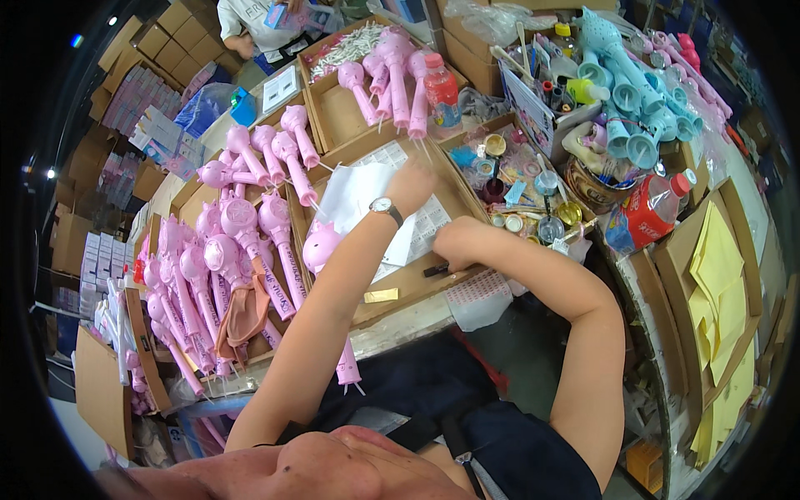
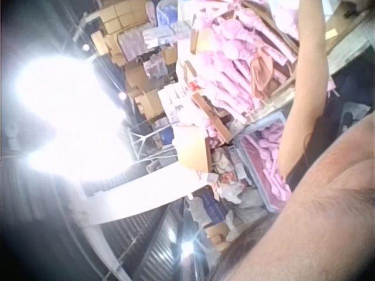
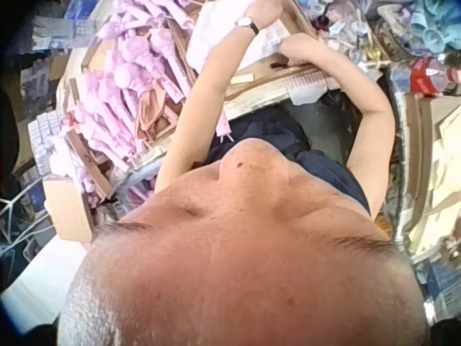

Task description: The person assembles pink plastic wands by wiping the head with a cloth, writing on it with a black marker, and applying a small sticker. They handle each wand one at a time, then place the finished items on a cardboard tray.

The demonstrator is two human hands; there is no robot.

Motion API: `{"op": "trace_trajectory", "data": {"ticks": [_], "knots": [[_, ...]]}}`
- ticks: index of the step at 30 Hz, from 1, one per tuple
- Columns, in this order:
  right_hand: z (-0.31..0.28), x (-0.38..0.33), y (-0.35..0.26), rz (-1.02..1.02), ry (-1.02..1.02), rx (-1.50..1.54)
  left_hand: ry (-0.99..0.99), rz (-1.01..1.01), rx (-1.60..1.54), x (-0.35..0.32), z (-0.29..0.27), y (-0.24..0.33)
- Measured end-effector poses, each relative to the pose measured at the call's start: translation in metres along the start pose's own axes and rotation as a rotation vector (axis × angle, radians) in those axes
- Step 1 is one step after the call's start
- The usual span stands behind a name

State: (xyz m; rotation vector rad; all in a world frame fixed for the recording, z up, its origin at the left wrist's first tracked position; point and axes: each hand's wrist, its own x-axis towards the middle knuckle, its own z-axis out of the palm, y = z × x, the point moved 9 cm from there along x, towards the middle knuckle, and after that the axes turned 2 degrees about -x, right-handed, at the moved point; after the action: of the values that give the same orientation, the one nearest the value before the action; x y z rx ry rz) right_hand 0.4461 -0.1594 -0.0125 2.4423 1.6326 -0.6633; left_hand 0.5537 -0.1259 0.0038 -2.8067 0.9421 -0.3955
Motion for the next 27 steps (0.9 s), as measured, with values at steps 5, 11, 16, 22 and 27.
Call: {"op": "trace_trajectory", "data": {"ticks": [5, 11, 16, 22, 27], "knots": [[-0.045, -0.018, 0.0, 0.068, 0.233, 0.161, 0.339, -0.637, -1.092, -0.034, -0.025, -0.066], [-0.091, -0.127, 0.038, 0.177, 1.289, 0.974, 0.373, -0.576, -1.595, -0.117, -0.11, -0.081], [-0.078, -0.135, 0.007, -0.022, 1.709, 1.744, 0.366, -0.41, -1.186, -0.187, -0.176, -0.021], [-0.126, -0.105, -0.083, -0.294, 1.444, 1.354, 0.203, -0.728, -1.298, -0.238, -0.163, 0.012], [-0.127, -0.092, -0.111, -0.314, 1.367, 1.243, 0.36, -0.601, -1.084, -0.256, -0.192, 0.013]]}}
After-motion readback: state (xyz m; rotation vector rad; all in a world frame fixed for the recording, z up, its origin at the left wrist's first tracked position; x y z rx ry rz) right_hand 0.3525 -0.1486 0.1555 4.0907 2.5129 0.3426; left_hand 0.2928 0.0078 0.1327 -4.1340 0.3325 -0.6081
